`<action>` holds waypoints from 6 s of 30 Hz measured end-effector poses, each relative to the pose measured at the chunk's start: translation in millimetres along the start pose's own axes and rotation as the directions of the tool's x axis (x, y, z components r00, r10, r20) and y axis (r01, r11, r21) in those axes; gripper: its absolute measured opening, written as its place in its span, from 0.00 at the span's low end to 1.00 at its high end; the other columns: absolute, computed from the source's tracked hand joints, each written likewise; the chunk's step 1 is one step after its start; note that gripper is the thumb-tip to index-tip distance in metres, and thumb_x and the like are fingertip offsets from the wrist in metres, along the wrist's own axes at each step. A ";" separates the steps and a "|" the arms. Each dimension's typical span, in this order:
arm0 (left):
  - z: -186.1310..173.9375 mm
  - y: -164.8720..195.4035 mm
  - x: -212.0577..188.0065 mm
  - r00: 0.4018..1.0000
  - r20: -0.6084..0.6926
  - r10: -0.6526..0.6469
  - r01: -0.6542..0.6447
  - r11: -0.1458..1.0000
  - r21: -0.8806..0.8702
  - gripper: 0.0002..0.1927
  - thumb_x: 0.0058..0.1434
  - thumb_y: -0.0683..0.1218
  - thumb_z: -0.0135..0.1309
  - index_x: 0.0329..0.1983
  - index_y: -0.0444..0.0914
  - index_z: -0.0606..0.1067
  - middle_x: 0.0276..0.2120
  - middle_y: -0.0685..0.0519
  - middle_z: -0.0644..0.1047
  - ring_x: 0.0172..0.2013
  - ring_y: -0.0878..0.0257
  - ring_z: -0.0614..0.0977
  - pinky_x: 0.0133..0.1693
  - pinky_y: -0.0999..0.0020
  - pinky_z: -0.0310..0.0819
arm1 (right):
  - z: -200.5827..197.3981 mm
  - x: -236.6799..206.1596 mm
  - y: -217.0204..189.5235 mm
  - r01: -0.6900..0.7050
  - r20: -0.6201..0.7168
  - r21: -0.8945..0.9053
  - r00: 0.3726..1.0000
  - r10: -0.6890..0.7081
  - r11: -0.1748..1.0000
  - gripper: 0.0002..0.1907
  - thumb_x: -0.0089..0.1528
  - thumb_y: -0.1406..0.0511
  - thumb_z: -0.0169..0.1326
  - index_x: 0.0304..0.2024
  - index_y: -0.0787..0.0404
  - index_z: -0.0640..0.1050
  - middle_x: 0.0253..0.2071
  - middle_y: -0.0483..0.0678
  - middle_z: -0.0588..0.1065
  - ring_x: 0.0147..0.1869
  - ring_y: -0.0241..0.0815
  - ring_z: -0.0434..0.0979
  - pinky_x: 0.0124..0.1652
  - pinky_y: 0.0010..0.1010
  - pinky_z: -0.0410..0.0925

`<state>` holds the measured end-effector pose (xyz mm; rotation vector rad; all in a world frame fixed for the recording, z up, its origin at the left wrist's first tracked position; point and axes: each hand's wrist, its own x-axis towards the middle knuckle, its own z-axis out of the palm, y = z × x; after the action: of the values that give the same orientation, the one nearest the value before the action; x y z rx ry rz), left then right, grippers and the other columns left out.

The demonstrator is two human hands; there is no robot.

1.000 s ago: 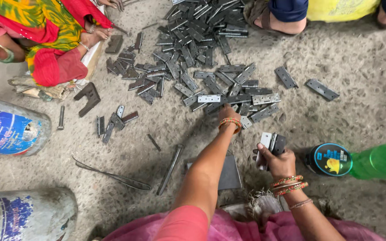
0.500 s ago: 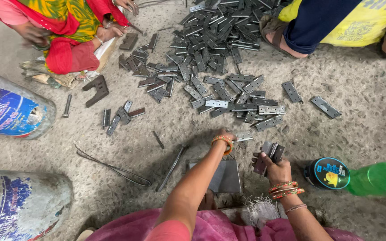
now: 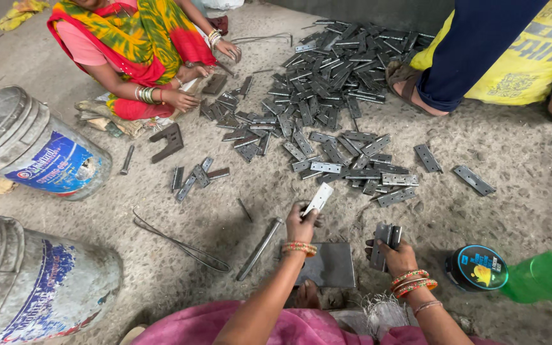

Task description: The person sits on the floor and repeatedly picks up small metal brackets, places them on a metal block, and uses a cylindrical metal rod to press or align them. Finished pieces are set aside on the floor. Another person works nearby with similar parts.

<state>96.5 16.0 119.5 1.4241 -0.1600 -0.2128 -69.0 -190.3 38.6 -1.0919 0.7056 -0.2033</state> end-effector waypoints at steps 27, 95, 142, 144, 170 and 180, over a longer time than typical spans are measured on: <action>50.8 48.7 -138.5 0.852 0.511 0.118 -0.484 0.551 0.680 0.27 0.60 0.52 0.60 0.51 0.29 0.65 0.39 0.30 0.77 0.34 0.32 0.80 0.34 0.42 0.75 | 16.2 -36.4 -20.9 -0.005 -0.042 -0.627 0.999 -0.027 0.779 0.31 0.53 0.47 0.68 0.31 0.72 0.84 0.27 0.55 0.82 0.30 0.42 0.79 0.33 0.39 0.72; 64.1 -56.4 204.3 0.921 0.389 -0.010 -0.389 -0.001 0.921 0.17 0.66 0.43 0.48 0.57 0.41 0.75 0.61 0.47 0.73 0.65 0.49 0.71 0.65 0.46 0.63 | 5.6 -10.8 -40.0 -0.037 -0.103 0.169 0.993 0.055 0.985 0.12 0.58 0.70 0.60 0.44 0.70 0.81 0.36 0.53 0.83 0.35 0.47 0.83 0.36 0.41 0.75; -37.6 -35.4 -84.6 0.991 0.117 -0.069 -0.088 0.330 0.940 0.18 0.66 0.49 0.53 0.53 0.34 0.68 0.34 0.32 0.80 0.37 0.34 0.82 0.41 0.41 0.76 | 4.4 -44.5 -41.3 0.056 0.010 0.178 0.998 -0.059 0.982 0.14 0.60 0.76 0.53 0.49 0.73 0.76 0.43 0.62 0.81 0.42 0.58 0.85 0.39 0.49 0.79; -36.6 -37.2 -88.7 0.994 0.081 0.077 -0.107 0.442 0.891 0.19 0.66 0.49 0.55 0.53 0.33 0.68 0.35 0.32 0.80 0.37 0.33 0.81 0.39 0.41 0.76 | 1.6 -37.3 -29.9 0.058 -0.001 0.150 0.998 -0.059 0.987 0.13 0.61 0.75 0.54 0.48 0.76 0.77 0.43 0.63 0.81 0.41 0.58 0.84 0.39 0.49 0.78; 62.2 -9.1 -119.3 0.931 0.355 0.087 -0.284 0.783 0.554 0.15 0.70 0.55 0.51 0.47 0.38 0.73 0.37 0.38 0.82 0.41 0.37 0.82 0.39 0.46 0.74 | 14.5 -44.4 -50.1 0.092 -0.124 -0.265 0.984 -0.129 0.960 0.16 0.49 0.61 0.73 0.30 0.65 0.83 0.28 0.48 0.81 0.27 0.38 0.78 0.29 0.36 0.72; 28.2 -17.0 -144.0 0.955 0.292 0.050 -0.196 0.845 0.497 0.16 0.67 0.54 0.55 0.45 0.36 0.73 0.35 0.38 0.81 0.38 0.38 0.83 0.37 0.49 0.76 | 21.8 -70.7 -28.4 0.244 0.029 -0.231 0.969 -0.244 0.942 0.11 0.50 0.67 0.73 0.29 0.63 0.82 0.27 0.45 0.80 0.25 0.35 0.75 0.28 0.32 0.68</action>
<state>-50.7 21.3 109.1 1.9177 -0.5710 -0.2682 -104.6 -153.3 99.0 -1.4063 0.6024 -0.3387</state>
